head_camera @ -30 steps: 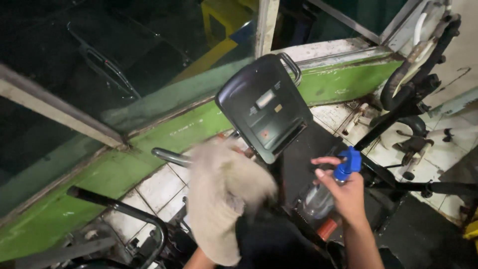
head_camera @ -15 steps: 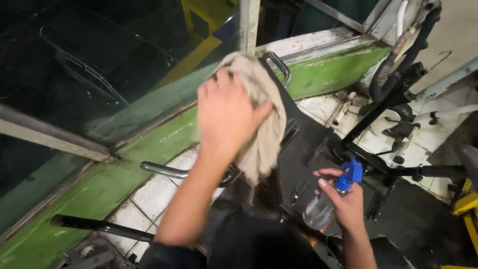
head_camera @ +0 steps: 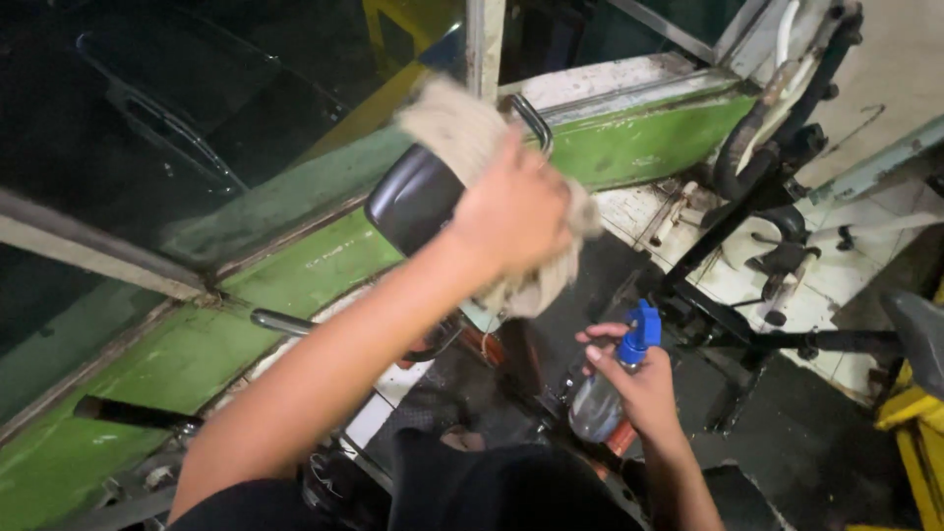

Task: Cleaning several stationary bikes in a gym cardio area using a spray bottle and a cloth.

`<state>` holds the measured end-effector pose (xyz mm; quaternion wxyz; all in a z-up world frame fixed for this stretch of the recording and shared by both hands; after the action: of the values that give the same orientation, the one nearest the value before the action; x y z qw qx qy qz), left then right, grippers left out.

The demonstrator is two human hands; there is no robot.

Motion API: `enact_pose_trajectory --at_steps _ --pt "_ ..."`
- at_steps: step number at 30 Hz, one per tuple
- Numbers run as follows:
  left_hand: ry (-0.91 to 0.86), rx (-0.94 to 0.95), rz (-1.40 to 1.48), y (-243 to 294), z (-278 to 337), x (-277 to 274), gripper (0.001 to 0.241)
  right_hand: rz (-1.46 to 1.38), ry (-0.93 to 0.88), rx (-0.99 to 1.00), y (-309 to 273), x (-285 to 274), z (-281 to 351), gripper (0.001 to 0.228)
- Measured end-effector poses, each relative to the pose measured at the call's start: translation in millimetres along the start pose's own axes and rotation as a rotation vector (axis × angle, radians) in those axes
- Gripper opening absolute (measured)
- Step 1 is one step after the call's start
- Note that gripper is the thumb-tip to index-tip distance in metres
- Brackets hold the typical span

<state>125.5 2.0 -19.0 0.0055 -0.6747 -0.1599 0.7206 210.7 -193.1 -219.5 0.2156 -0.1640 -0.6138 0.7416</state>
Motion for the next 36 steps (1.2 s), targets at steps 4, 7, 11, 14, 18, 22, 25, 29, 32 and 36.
enact_pose_trajectory --at_steps 4,7,11,14,18,22,25,29,32,36 --pt "0.322 0.078 0.024 19.3 4.7 20.0 0.052 0.029 -0.043 0.003 3.2 -2.1 -7.3 0.030" --pt "0.395 0.035 0.113 -1.1 1.5 6.0 0.061 0.067 -0.051 0.020 0.2 -10.5 -8.6 0.030" --pt "0.120 -0.260 0.152 -68.0 2.5 -15.7 0.057 0.059 -0.039 -0.015 -6.3 -25.8 -2.5 0.030" --pt "0.127 -0.287 0.242 -96.0 8.2 -10.8 0.055 0.032 -0.002 -0.025 -0.9 -42.8 3.8 0.029" --pt "0.309 -0.346 0.425 -115.6 29.6 -7.6 0.048 0.007 0.065 0.013 10.0 -59.8 11.8 0.029" --pt "0.378 -0.455 0.508 -114.0 84.3 -5.7 0.041 0.009 0.097 0.034 23.5 -66.9 11.7 0.029" --pt "0.390 -0.593 0.636 -105.5 129.0 9.5 0.043 0.022 0.090 0.026 29.6 -57.2 -0.5 0.029" --pt "0.712 -0.686 0.948 -79.5 173.4 44.2 0.041 0.053 0.038 0.030 15.9 -27.4 -15.0 0.029" --pt "0.934 -0.694 1.259 -65.4 196.4 87.8 0.039 0.067 0.004 -0.013 -3.2 -9.7 -23.0 0.029" --pt "1.399 -0.672 2.027 -78.6 224.3 172.3 0.031 0.035 0.042 -0.085 -22.2 -3.1 -29.2 0.027"
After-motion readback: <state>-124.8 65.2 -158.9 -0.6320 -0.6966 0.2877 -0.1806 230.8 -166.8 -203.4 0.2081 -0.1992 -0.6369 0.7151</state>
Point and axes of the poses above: each hand's wrist, its own z-axis away from the middle knuckle, its own x-axis out of the palm, y = z × x, the point moved 8 cm from there along -z, towards the middle knuckle, and after that the axes turned 5 degrees about x, right-handed, at the moved point
